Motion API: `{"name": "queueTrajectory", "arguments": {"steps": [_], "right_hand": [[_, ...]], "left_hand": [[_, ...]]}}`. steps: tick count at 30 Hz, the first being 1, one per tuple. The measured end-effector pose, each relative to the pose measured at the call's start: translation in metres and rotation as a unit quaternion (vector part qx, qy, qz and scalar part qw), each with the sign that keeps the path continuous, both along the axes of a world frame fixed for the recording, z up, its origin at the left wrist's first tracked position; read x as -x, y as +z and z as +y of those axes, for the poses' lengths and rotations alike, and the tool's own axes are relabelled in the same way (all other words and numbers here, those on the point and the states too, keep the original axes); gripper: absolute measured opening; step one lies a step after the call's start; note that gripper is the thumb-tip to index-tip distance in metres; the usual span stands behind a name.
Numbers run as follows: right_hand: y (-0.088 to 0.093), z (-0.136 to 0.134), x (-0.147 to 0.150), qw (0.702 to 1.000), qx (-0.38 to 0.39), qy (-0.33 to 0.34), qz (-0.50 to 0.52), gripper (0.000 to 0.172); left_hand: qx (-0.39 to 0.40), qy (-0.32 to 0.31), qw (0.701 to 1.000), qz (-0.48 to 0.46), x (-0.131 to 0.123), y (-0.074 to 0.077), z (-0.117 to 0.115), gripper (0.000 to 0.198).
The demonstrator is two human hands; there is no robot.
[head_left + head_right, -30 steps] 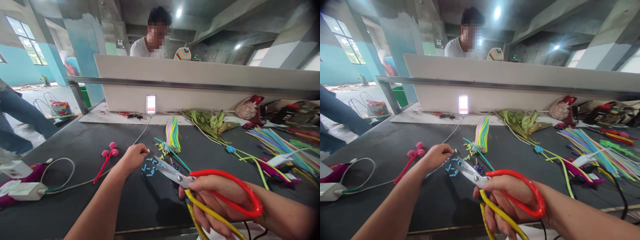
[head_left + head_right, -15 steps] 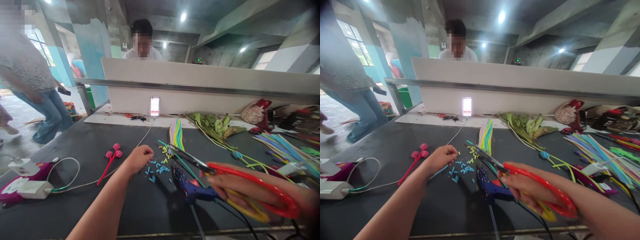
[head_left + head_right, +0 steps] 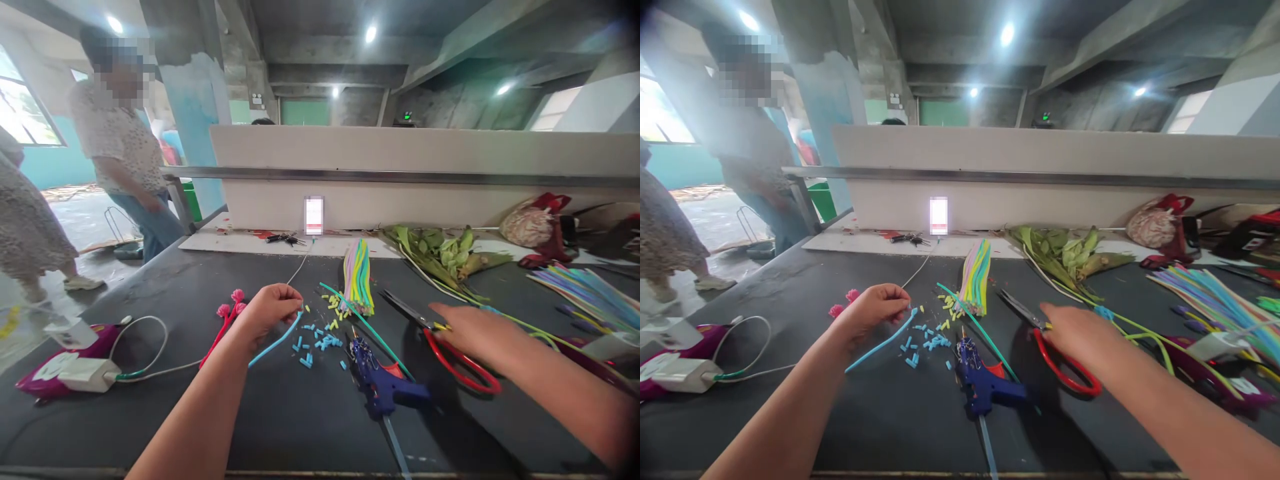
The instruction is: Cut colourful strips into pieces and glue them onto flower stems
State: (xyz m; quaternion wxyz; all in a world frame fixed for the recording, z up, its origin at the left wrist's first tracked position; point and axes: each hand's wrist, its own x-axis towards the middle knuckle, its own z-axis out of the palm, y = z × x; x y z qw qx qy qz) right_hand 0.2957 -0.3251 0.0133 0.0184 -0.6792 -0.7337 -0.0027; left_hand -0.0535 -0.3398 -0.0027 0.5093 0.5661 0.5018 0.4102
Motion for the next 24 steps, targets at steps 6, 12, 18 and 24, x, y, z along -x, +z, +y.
{"name": "queueTrajectory", "arguments": {"steps": [6, 12, 18, 24], "right_hand": [[0.024, -0.021, 0.12, 0.847, 0.163, 0.142, 0.485, 0.033], [0.007, -0.013, 0.161, 0.765, 0.194, 0.1, 0.606, 0.015], [-0.003, 0.002, 0.157, 0.756, 0.208, 0.117, 0.61, 0.021], [0.0, 0.016, 0.151, 0.777, 0.17, 0.12, 0.594, 0.015]], "left_hand": [[-0.025, -0.012, 0.998, -0.05, -0.02, 0.02, -0.011, 0.016], [-0.019, -0.011, 0.997, -0.08, -0.032, 0.009, -0.006, 0.019], [-0.037, -0.029, 0.993, -0.109, -0.03, -0.001, 0.002, 0.016], [-0.068, 0.077, 0.942, 0.319, -0.013, -0.011, 0.009, 0.01]]}}
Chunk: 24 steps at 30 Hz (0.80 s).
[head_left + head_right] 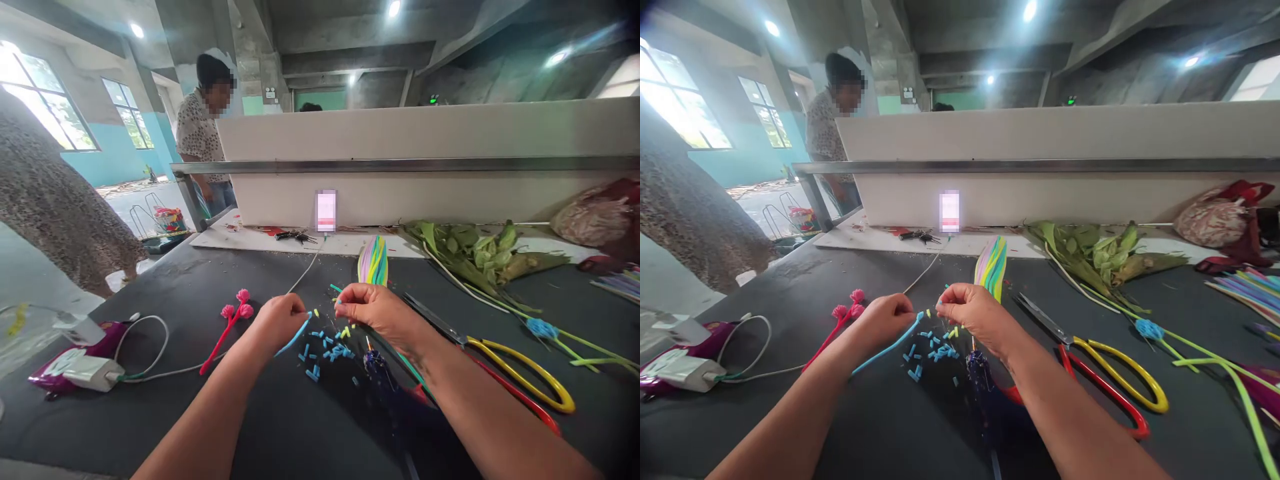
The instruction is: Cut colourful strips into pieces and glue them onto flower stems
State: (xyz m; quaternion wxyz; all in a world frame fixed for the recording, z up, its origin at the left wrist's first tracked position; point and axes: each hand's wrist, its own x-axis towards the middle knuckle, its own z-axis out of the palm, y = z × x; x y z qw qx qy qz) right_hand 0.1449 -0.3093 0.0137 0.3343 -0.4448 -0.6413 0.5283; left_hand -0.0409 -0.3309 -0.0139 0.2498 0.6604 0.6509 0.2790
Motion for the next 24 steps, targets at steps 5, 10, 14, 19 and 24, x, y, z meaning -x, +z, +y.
{"name": "queueTrajectory", "arguments": {"steps": [5, 10, 14, 19, 24], "right_hand": [[0.0, 0.007, -0.012, 0.999, -0.031, -0.021, -0.017, 0.013], [0.007, 0.001, -0.012, 0.997, -0.044, -0.025, -0.05, 0.01], [0.004, -0.001, -0.007, 0.995, -0.045, -0.042, -0.078, 0.007], [-0.006, -0.01, 0.007, 0.996, -0.043, -0.047, -0.065, 0.01], [-0.006, -0.022, 0.025, 0.992, -0.068, -0.068, -0.085, 0.019]], "left_hand": [[0.006, -0.029, 0.985, 0.17, 0.006, -0.021, 0.01, 0.009], [0.007, -0.027, 0.988, 0.15, 0.002, -0.026, 0.014, 0.01], [-0.004, -0.014, 0.995, 0.1, 0.004, -0.021, 0.011, 0.013], [0.071, -0.036, 0.935, -0.347, 0.002, -0.004, 0.0, 0.007], [0.086, -0.059, 0.839, -0.534, -0.006, 0.007, -0.01, 0.019]]}}
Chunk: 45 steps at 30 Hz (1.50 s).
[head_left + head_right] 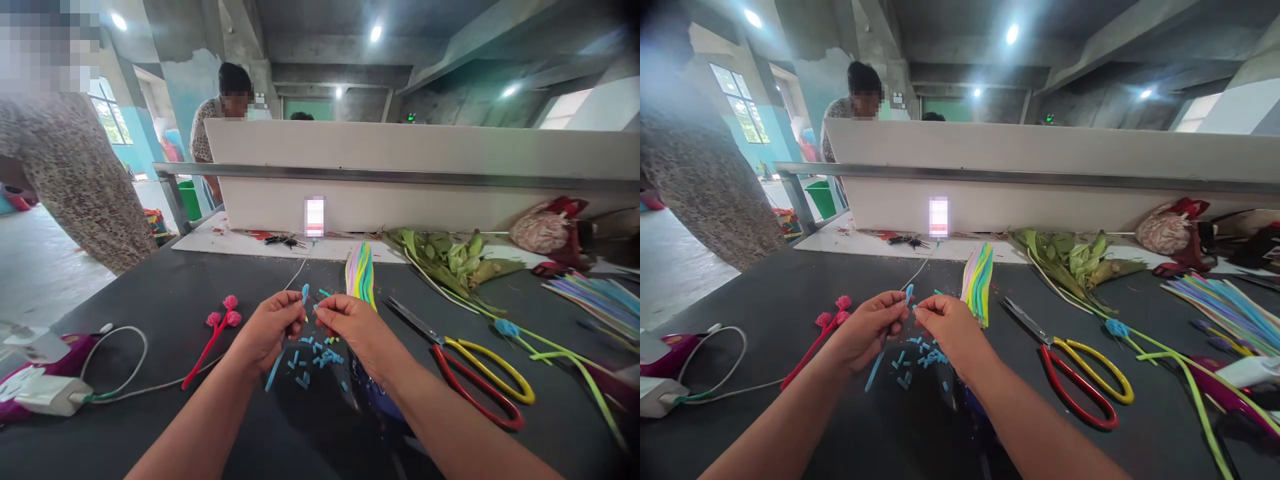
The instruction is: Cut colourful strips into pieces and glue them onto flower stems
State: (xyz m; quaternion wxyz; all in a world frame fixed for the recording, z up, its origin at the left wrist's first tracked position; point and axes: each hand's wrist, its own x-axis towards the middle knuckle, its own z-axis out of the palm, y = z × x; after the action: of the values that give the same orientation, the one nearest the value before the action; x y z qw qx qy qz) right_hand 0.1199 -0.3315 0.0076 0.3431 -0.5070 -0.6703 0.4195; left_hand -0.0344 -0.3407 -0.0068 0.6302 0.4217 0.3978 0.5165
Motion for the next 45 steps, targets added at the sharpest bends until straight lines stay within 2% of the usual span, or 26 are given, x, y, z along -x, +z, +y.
{"name": "queueTrajectory", "arguments": {"steps": [3, 6, 12, 16, 19, 23, 27, 29, 31, 34, 37, 42, 45], "right_hand": [[-0.001, 0.003, 0.005, 0.997, -0.025, -0.016, -0.072, 0.02], [-0.007, 0.008, 0.006, 0.984, -0.049, -0.026, -0.169, 0.014], [-0.021, 0.005, 0.019, 0.927, -0.107, 0.033, -0.359, 0.009], [-0.023, 0.006, 0.024, 0.891, -0.135, 0.075, -0.426, 0.01], [-0.021, 0.009, 0.019, 0.883, -0.144, 0.094, -0.436, 0.013], [-0.012, 0.003, -0.001, 0.897, -0.153, 0.081, -0.406, 0.02], [-0.004, -0.015, -0.038, 0.916, -0.153, 0.043, -0.368, 0.02], [-0.007, -0.029, -0.061, 0.927, -0.15, 0.018, -0.343, 0.018], [-0.015, -0.044, -0.082, 0.933, -0.127, 0.029, -0.336, 0.021], [-0.029, -0.066, -0.106, 0.919, -0.103, 0.036, -0.378, 0.047], [-0.04, -0.079, -0.114, 0.898, -0.102, 0.043, -0.425, 0.069], [-0.051, -0.078, -0.108, 0.868, -0.161, 0.059, -0.466, 0.076], [-0.051, -0.074, -0.105, 0.874, -0.162, 0.056, -0.454, 0.07]], "left_hand": [[0.002, 0.013, 1.0, -0.012, 0.001, 0.0, 0.0, 0.019], [0.012, 0.03, 0.999, -0.008, 0.005, -0.001, 0.002, 0.019], [0.015, 0.068, 0.997, -0.016, 0.014, -0.004, 0.006, 0.021], [0.03, 0.073, 0.997, -0.023, 0.016, -0.005, 0.007, 0.021], [0.034, 0.068, 0.997, -0.03, 0.016, -0.005, 0.006, 0.022], [0.035, 0.064, 0.997, -0.029, 0.015, -0.002, 0.004, 0.021], [0.036, 0.057, 0.997, -0.032, 0.014, 0.001, 0.002, 0.021], [0.037, 0.052, 0.997, -0.03, 0.013, 0.002, 0.001, 0.022], [0.042, 0.044, 0.998, -0.025, 0.012, 0.002, 0.0, 0.023], [0.046, 0.026, 0.998, -0.025, 0.011, 0.001, 0.0, 0.022], [0.048, 0.014, 0.998, -0.031, 0.01, 0.001, -0.001, 0.022], [0.055, 0.01, 0.998, -0.035, 0.011, 0.0, 0.0, 0.022], [0.059, -0.006, 0.997, -0.05, 0.012, 0.0, 0.001, 0.022]]}}
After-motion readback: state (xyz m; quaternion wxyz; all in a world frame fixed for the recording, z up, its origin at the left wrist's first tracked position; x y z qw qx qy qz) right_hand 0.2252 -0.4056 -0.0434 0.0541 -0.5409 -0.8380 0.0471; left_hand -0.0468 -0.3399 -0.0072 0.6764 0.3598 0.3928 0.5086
